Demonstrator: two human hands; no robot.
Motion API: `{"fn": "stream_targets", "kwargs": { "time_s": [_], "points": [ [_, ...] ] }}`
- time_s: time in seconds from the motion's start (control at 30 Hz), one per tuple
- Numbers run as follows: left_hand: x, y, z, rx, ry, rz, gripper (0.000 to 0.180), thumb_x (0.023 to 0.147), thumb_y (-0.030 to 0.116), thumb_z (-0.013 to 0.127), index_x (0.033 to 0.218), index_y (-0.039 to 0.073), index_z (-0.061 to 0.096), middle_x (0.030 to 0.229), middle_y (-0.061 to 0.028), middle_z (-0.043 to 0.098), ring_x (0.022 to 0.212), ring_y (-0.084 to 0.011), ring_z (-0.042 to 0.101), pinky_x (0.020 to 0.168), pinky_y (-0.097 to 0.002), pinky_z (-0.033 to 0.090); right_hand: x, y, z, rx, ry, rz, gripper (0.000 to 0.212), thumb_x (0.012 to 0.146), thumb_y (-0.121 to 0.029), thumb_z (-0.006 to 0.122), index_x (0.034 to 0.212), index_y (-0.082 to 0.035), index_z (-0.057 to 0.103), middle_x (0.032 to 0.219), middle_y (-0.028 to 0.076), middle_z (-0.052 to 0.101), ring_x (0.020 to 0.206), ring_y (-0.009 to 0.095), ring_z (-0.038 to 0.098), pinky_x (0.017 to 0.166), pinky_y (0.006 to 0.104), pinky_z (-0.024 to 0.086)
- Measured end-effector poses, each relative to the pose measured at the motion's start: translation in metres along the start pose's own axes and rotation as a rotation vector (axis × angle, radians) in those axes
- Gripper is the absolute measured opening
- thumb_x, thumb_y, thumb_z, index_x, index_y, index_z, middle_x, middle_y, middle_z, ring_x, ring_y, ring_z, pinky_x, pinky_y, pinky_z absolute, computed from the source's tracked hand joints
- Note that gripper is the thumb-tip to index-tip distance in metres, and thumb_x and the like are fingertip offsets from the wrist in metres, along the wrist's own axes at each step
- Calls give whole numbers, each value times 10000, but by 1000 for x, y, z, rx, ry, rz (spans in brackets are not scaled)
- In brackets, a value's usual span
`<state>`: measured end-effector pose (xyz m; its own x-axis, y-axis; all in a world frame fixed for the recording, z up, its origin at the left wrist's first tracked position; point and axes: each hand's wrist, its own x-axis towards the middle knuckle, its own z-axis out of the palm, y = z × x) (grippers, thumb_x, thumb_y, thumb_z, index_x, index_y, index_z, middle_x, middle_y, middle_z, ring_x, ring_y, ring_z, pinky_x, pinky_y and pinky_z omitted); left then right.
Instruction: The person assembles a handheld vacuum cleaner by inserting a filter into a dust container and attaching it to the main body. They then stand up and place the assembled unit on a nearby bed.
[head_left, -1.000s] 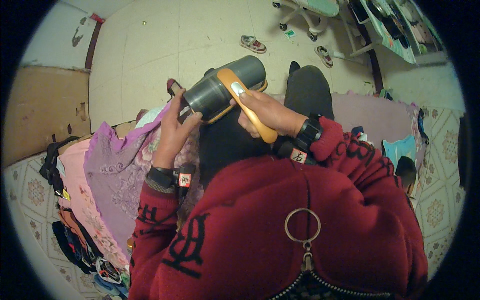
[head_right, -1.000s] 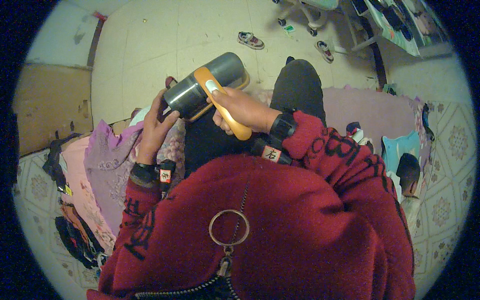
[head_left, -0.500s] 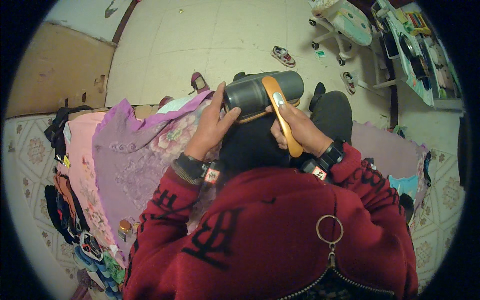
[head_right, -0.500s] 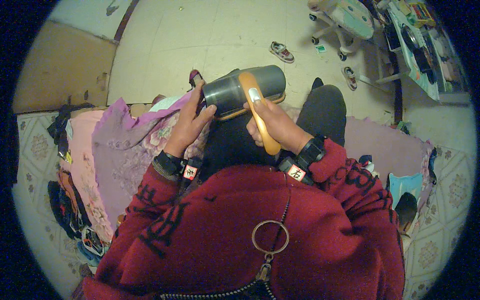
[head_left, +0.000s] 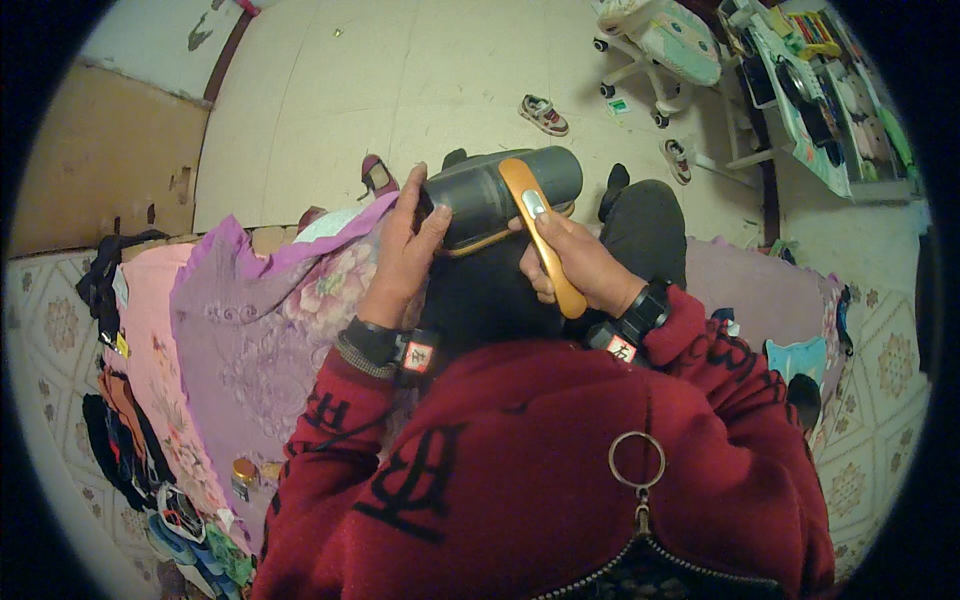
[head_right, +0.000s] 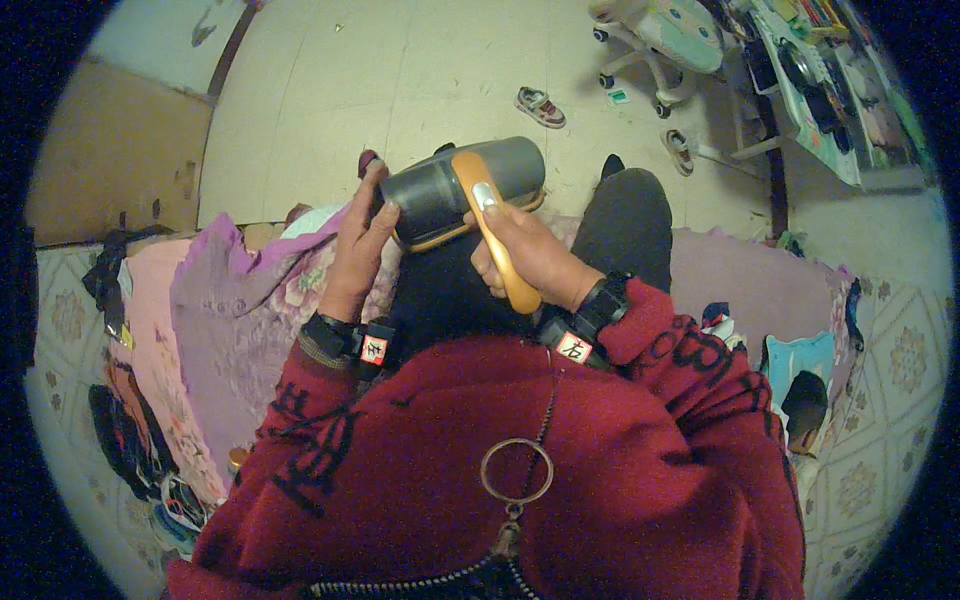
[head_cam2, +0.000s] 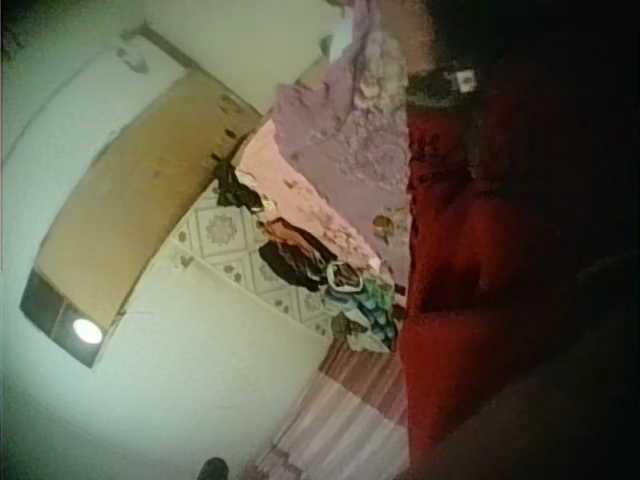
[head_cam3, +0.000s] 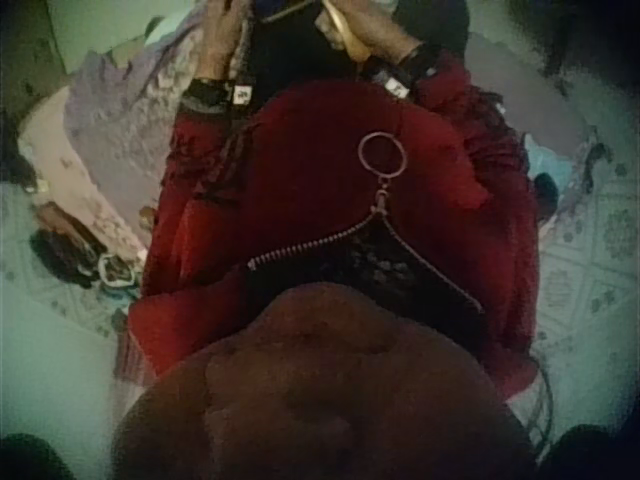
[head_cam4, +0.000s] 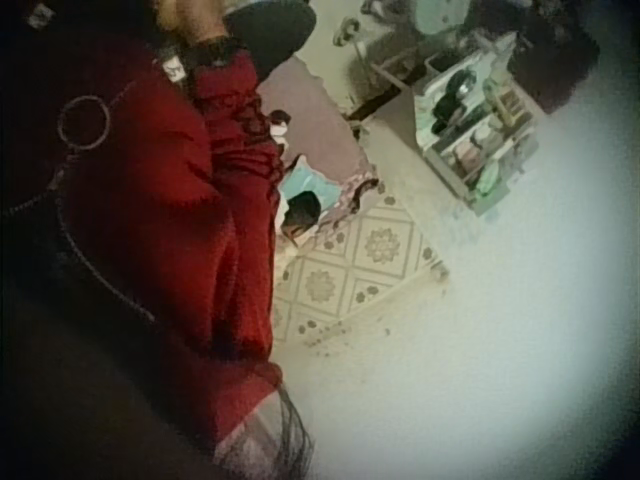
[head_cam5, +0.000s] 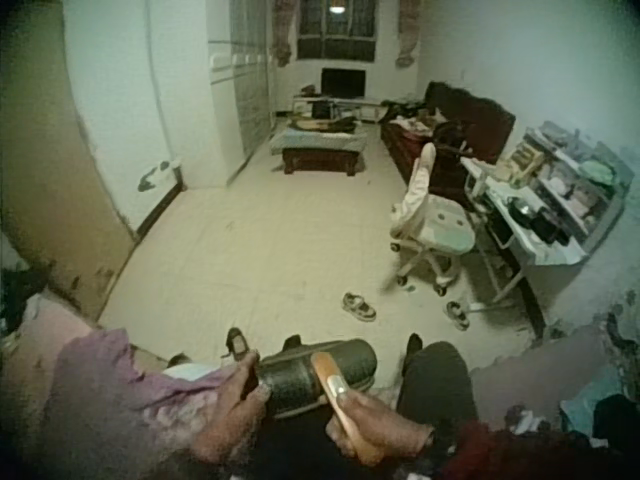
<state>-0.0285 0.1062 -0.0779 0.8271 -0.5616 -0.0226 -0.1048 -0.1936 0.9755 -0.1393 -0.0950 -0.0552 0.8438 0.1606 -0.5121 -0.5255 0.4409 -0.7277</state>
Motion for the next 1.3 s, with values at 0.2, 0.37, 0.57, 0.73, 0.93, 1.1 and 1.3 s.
{"fn": "stream_targets", "kwargs": {
  "time_s": [0.2,0.37,0.57,0.73,0.93,1.1,1.3],
  "points": [
    [8,-5,30,159,89,94,808,812,290,616,1387,-47,158,1337,-290,327,1223,-366,377,1024,-384,296,1,3,0,-35,40,-15,429,982,-418,274,1192,-65,400,570,61,462,419,134,415,422,272,394],
    [9,-7,24,189,63,85,778,812,260,616,1382,-42,182,1366,-286,299,1291,-362,298,1057,-384,253,-2,-1,3,13,71,31,433,978,-421,296,1194,-62,406,598,56,469,427,132,409,408,276,378],
    [0,-20,-20,-106,185,-34,576,864,202,569,1350,11,326,1257,-176,477,1154,-240,475,941,-320,398,-4,-5,5,-2,77,35,404,977,-404,315,1187,-81,436,649,49,487,440,114,394,412,266,371],
    [-21,-61,-119,-69,448,-198,485,854,123,569,1304,47,404,994,-102,597,804,-156,600,675,-257,499,-4,-7,8,-34,63,21,393,980,-380,314,1188,-71,440,623,41,476,418,122,393,396,263,363],
    [-57,-115,-221,506,698,-350,618,744,146,647,1301,30,406,851,-122,620,678,-153,574,601,-283,476,3,-17,20,-2,91,98,395,979,-388,315,1161,-63,444,603,55,479,415,127,415,400,261,383],
    [-76,-177,-253,613,908,-397,612,711,146,671,1257,-7,441,849,-136,619,658,-174,577,589,-291,473,9,-27,27,-59,144,105,397,981,-380,299,1146,-49,444,600,52,483,396,126,401,383,263,382],
    [-81,-227,-269,220,737,-610,400,779,87,604,1135,-46,481,642,-99,575,449,-163,519,390,-309,410,14,-32,28,-97,182,137,414,975,-392,307,1153,-41,434,556,58,460,386,135,396,368,263,372]
  ]
}}
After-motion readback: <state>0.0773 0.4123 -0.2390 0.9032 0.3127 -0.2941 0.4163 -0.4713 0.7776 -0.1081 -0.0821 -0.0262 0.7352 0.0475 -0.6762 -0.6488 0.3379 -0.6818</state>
